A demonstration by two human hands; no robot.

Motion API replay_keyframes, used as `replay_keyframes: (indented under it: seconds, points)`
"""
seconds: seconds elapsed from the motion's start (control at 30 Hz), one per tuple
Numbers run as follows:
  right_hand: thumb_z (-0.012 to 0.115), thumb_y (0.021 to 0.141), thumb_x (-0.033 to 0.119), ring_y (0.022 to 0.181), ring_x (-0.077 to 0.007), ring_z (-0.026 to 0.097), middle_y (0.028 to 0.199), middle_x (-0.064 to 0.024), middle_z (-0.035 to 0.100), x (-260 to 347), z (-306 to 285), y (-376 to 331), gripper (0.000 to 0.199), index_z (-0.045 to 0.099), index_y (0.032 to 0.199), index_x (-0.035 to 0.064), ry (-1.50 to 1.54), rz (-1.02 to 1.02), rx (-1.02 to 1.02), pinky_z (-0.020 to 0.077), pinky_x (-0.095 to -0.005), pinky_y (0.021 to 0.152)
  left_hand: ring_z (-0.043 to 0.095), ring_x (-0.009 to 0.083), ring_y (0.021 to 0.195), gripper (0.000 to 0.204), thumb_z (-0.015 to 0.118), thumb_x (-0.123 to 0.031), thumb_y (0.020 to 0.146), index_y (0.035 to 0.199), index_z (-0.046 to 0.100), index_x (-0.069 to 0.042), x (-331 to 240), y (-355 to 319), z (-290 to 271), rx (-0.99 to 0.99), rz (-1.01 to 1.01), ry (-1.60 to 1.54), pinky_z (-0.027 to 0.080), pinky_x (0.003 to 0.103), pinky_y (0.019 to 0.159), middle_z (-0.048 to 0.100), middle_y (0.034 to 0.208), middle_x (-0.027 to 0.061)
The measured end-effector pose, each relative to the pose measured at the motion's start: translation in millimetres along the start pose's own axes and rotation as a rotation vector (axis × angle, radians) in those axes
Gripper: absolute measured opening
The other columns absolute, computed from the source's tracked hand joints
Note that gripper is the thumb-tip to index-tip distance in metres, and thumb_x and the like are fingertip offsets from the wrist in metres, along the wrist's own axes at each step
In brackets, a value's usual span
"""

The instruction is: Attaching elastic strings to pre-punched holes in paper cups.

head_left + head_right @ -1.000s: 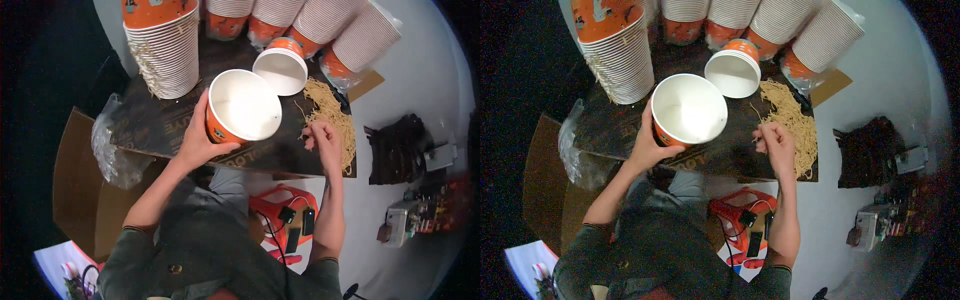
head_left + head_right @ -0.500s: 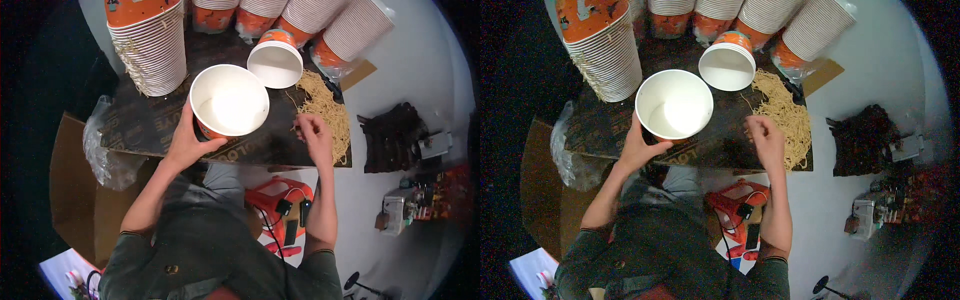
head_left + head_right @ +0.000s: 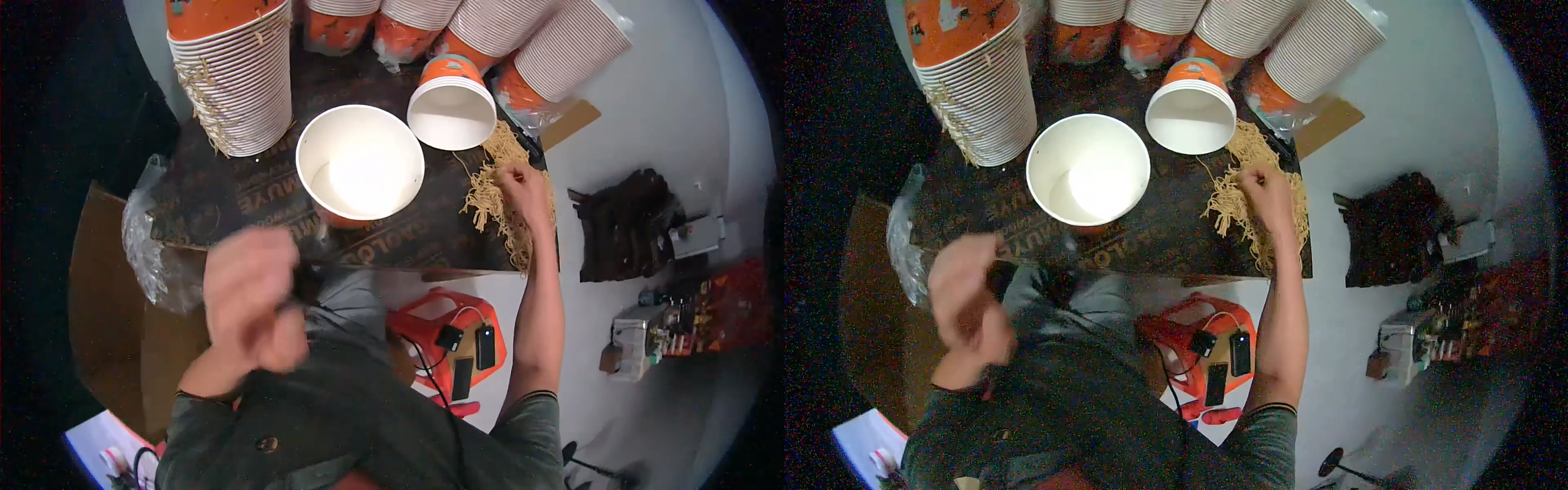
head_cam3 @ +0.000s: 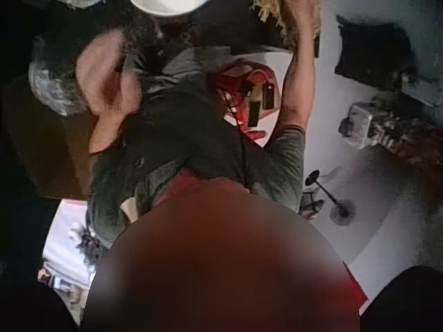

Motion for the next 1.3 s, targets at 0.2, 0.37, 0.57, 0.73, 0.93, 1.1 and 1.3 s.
replay_keyframes:
  seconds: [0.2, 0.37, 0.57, 0.73, 0.93, 1.1, 1.3]
  points:
    - [0.074, 0.105, 0.034, 0.088, -0.0058, 0.064, 0.099, 0.0044, 0.076, 26.1, -66.0, 20.5, 0.026, 0.082, 0.109, 0.0104, 0.483, 0.086, -0.064, 0.0501, -0.0255, 0.082, 0.07, 0.0363, 0.113, 0.027, 0.077, -0.033, 0.094, 0.116, 0.079, -0.016, -93.8, 62.1, -3.2, 0.191, 0.229, -0.307, 0.069, 0.049, 0.081, 0.073, 0.12, 0.0108]
    - [0.072, 0.107, 0.031, 0.088, -0.0079, 0.064, 0.098, -0.0019, 0.076, 66.5, -125.1, 25.0, 0.03, 0.079, 0.115, 0.003, 0.56, -0.073, -0.3, 0.0523, -0.0263, 0.086, 0.074, 0.0316, 0.114, 0.04, 0.09, -0.036, 0.086, 0.119, 0.081, -0.016, -110.5, 90.2, 15.0, 0.35, 0.03, -0.474, 0.07, 0.047, 0.09, 0.075, 0.123, 0.012]
    - [0.073, 0.107, 0.023, 0.086, -0.0121, 0.068, 0.098, -0.0059, 0.077, 96.2, -195.1, 0.6, 0.028, 0.078, 0.122, 0.0002, 0.626, -0.193, -0.494, 0.0518, -0.0268, 0.077, 0.077, 0.0306, 0.099, 0.041, 0.078, -0.012, 0.09, 0.131, 0.073, -0.009, -95.8, 64.5, 74.3, 0.204, 0.24, -0.544, 0.067, 0.039, 0.079, 0.073, 0.127, 0.0118]
    - [0.075, 0.104, 0.018, 0.077, -0.0085, 0.067, 0.09, -0.005, 0.075, 176.3, -108.0, -58.6, 0.021, 0.08, 0.114, 0.0002, 0.333, -0.155, 0.181, 0.0536, -0.028, 0.069, 0.07, 0.0238, 0.109, 0.086, 0.077, -0.003, 0.093, 0.168, 0.034, -0.004, -42.1, 56.7, 120.2, 0.114, -0.338, -0.67, 0.062, 0.035, 0.09, 0.045, 0.165, 0.0212]
    - [0.077, 0.097, 0.01, 0.08, -0.025, 0.073, 0.095, -0.0123, 0.076, 209.5, -54.6, -124.7, 0.015, 0.08, 0.11, 0.0028, 0.053, -0.553, 0.311, 0.0558, -0.0349, 0.072, 0.067, 0.0116, 0.099, 0.066, 0.067, -0.022, 0.111, 0.167, 0.036, -0.007, -1.4, 0.4, 172.9, 0.357, -1.049, -1.167, 0.059, 0.03, 0.083, 0.067, 0.137, 0.0123]
    - [0.078, 0.096, 0.008, 0.078, -0.0179, 0.07, 0.093, -0.008, 0.077, 174.5, -31.4, -123.4, 0.014, 0.081, 0.109, 0.0022, 0.157, -0.439, 0.329, 0.054, -0.0321, 0.07, 0.063, 0.0067, 0.073, 0.029, 0.065, -0.024, 0.111, 0.127, 0.072, -0.001, 26.8, -38.9, 164.3, 0.557, -1.122, -0.943, 0.051, 0.027, 0.061, 0.07, 0.085, 0.0023]
    - [0.08, 0.098, 0.015, 0.072, -0.009, 0.063, 0.09, -0.0064, 0.078, 144.2, -27.3, -108.0, 0.018, 0.083, 0.11, 0.0013, 0.249, -0.187, 0.463, 0.0507, -0.0282, 0.067, 0.068, 0.0112, 0.069, 0.036, 0.058, -0.03, 0.116, 0.127, 0.076, -0.002, 47.1, -63.6, 128.6, 0.516, -1.227, -0.997, 0.055, 0.028, 0.062, 0.073, 0.083, 0.0038]
Point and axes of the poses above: each hand's wrist, its own y-axis towards the middle knuckle, its own z-axis out of the palm, x = y × z, the point moved 4 cm from there along y, towards the middle knuckle
